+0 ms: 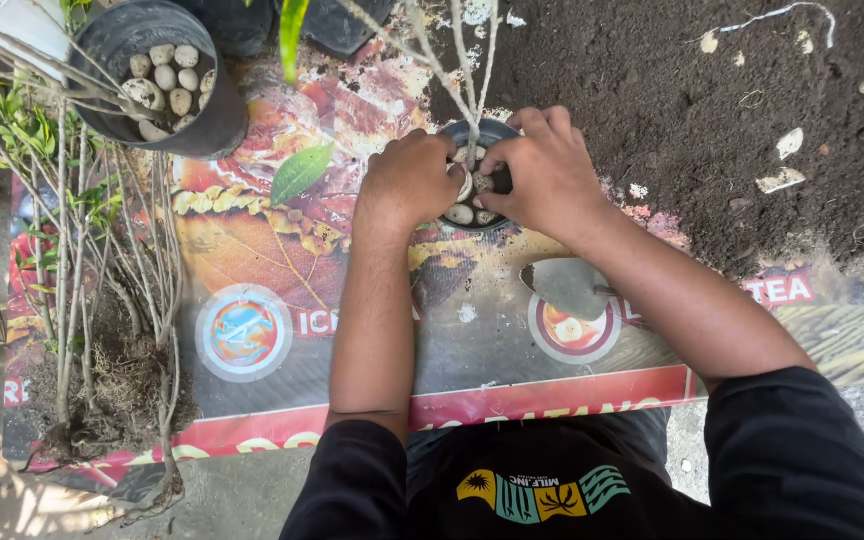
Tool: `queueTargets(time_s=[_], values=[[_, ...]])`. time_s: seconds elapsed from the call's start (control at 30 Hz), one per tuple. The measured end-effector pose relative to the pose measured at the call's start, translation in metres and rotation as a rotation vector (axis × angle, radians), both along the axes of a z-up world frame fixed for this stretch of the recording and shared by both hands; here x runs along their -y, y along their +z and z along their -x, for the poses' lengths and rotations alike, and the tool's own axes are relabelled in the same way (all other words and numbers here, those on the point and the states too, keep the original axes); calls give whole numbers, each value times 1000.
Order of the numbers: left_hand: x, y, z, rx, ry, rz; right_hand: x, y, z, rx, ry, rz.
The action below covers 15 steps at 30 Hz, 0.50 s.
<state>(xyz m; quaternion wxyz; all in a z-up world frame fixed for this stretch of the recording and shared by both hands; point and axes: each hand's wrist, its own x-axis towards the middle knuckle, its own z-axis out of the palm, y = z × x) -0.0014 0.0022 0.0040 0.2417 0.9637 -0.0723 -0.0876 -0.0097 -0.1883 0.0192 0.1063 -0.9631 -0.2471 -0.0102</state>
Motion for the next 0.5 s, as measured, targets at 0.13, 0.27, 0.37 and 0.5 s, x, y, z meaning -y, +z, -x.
queueTargets(time_s=[0.13, 0.27, 0.37, 0.5], values=[[0, -2, 1, -21, -15, -4, 1, -2, 0, -46, 6, -43], [0, 1, 0, 4, -6, -9, -2, -9, -1, -19, 14, -8], [0, 0, 0, -3, -11, -3, -3, -10, -1, -10, 15, -14], [-2, -2, -1, -8, -12, -7, -2, -10, -2, -55, -5, -53]])
